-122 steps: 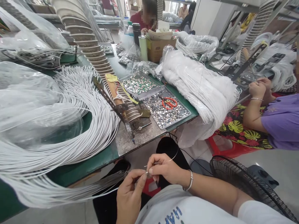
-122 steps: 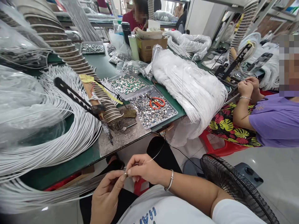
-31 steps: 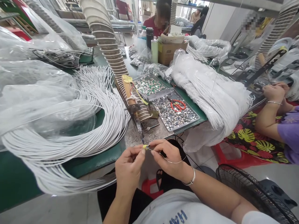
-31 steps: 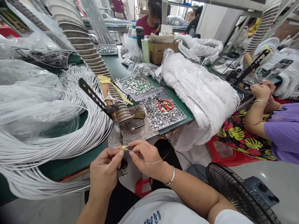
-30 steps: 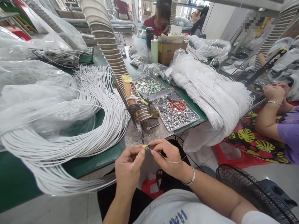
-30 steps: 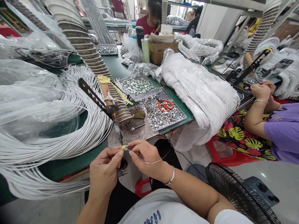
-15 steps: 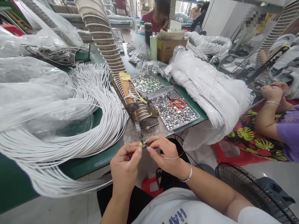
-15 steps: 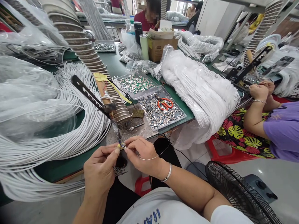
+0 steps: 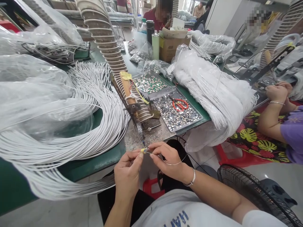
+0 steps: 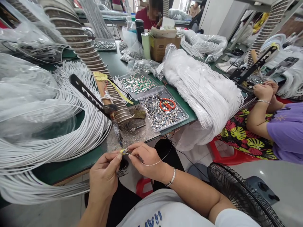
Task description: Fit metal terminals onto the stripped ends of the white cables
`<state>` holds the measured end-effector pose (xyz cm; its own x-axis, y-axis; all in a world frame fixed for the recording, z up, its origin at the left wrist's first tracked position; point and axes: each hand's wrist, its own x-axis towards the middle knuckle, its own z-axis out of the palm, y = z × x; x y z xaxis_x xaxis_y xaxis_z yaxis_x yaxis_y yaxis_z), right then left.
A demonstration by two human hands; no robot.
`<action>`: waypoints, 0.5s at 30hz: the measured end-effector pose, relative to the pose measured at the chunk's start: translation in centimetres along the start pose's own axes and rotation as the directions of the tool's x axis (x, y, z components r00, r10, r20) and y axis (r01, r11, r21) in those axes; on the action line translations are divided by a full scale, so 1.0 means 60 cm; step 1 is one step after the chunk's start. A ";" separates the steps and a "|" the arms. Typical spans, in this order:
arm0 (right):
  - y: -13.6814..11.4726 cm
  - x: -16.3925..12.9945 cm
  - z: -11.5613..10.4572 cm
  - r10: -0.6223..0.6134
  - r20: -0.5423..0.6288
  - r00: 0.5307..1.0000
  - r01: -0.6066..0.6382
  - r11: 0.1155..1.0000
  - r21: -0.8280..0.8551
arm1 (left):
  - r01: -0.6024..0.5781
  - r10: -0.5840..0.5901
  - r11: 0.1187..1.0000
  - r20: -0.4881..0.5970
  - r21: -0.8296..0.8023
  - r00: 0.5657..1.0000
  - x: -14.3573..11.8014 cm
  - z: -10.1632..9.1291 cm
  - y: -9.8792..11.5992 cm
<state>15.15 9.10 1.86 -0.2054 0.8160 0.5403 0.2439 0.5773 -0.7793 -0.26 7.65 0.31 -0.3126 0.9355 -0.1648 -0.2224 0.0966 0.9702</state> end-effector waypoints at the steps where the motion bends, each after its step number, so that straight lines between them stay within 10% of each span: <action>1: 0.001 -0.002 0.000 -0.002 0.009 1.000 0.002 1.000 0.003 | 0.020 -0.020 1.000 -0.007 -0.006 1.000 -0.001 0.000 -0.002; 15: -0.008 0.017 -0.002 -0.047 -0.035 0.998 0.047 0.999 0.003 | 0.128 -0.129 0.987 -0.004 -0.096 0.992 -0.010 0.025 0.038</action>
<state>14.95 9.64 2.81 -0.1837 0.7884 0.5871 0.2310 0.6152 -0.7538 0.81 7.83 2.86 -0.2855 0.9137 -0.2893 -0.3478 0.1825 0.9196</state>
